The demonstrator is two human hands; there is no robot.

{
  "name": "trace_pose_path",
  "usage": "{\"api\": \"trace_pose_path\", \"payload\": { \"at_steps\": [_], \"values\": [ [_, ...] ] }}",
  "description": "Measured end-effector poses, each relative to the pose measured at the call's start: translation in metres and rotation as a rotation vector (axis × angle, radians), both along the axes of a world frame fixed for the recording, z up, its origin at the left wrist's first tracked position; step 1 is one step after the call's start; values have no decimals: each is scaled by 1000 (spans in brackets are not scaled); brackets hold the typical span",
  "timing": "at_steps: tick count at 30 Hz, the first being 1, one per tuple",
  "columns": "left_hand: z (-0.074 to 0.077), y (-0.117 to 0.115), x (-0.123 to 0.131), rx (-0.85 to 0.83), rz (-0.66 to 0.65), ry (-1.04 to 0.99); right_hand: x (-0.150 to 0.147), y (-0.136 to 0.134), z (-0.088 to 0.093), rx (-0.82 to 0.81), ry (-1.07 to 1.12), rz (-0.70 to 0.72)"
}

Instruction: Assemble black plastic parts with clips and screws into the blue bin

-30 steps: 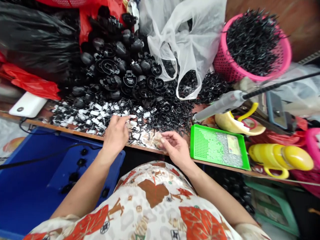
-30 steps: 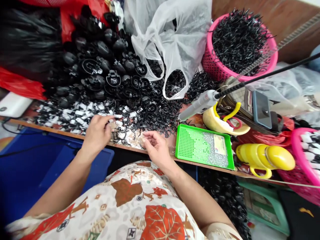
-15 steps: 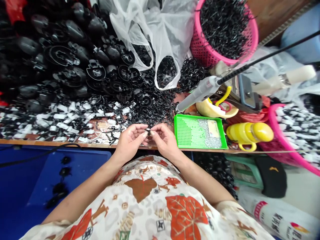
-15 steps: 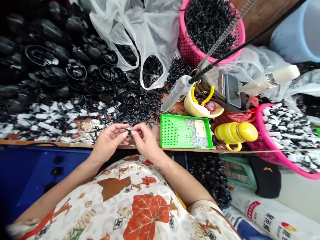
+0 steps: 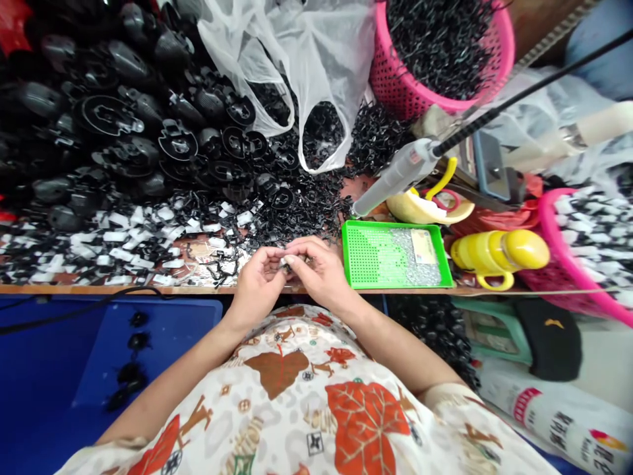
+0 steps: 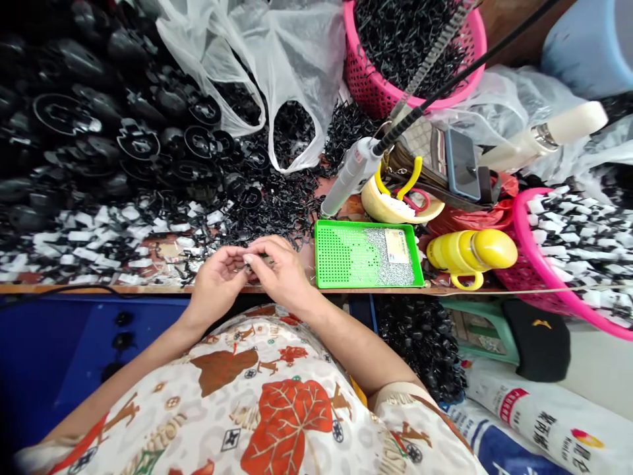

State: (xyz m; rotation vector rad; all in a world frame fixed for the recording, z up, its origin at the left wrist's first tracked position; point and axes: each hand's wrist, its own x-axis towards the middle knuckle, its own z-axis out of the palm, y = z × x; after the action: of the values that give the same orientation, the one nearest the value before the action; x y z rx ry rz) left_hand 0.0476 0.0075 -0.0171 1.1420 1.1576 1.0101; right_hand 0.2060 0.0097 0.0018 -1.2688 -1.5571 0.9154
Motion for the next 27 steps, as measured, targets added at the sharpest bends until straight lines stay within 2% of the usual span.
{"api": "trace_pose_path", "payload": {
  "at_steps": [3, 6, 10, 13, 17, 21, 23, 27],
  "values": [
    [-1, 0, -3, 89, 50, 139, -1, -2, -3, 84, -183, -40],
    [-3, -1, -7, 159, 46, 280, 0, -4, -3, 34, -276, -37],
    [-3, -3, -9, 326, 27, 450, 2, -4, 0, -37, -251, -11],
    [1, -4, -8, 378, 15, 486, 3, -3, 0, -82, -176, -30],
    [4, -4, -7, 280, 20, 430, 4, -3, -3, -120, -88, -44],
    [3, -5, -6, 96, 4, 254, 1, -5, -7, -114, -20, -53],
    [3, -5, -6, 61, 1, 218, 0, -6, -8, -97, 13, -54],
    [4, -3, -9, 20, -56, 184, 7, -1, -2, -38, 19, 39]
  ]
}}
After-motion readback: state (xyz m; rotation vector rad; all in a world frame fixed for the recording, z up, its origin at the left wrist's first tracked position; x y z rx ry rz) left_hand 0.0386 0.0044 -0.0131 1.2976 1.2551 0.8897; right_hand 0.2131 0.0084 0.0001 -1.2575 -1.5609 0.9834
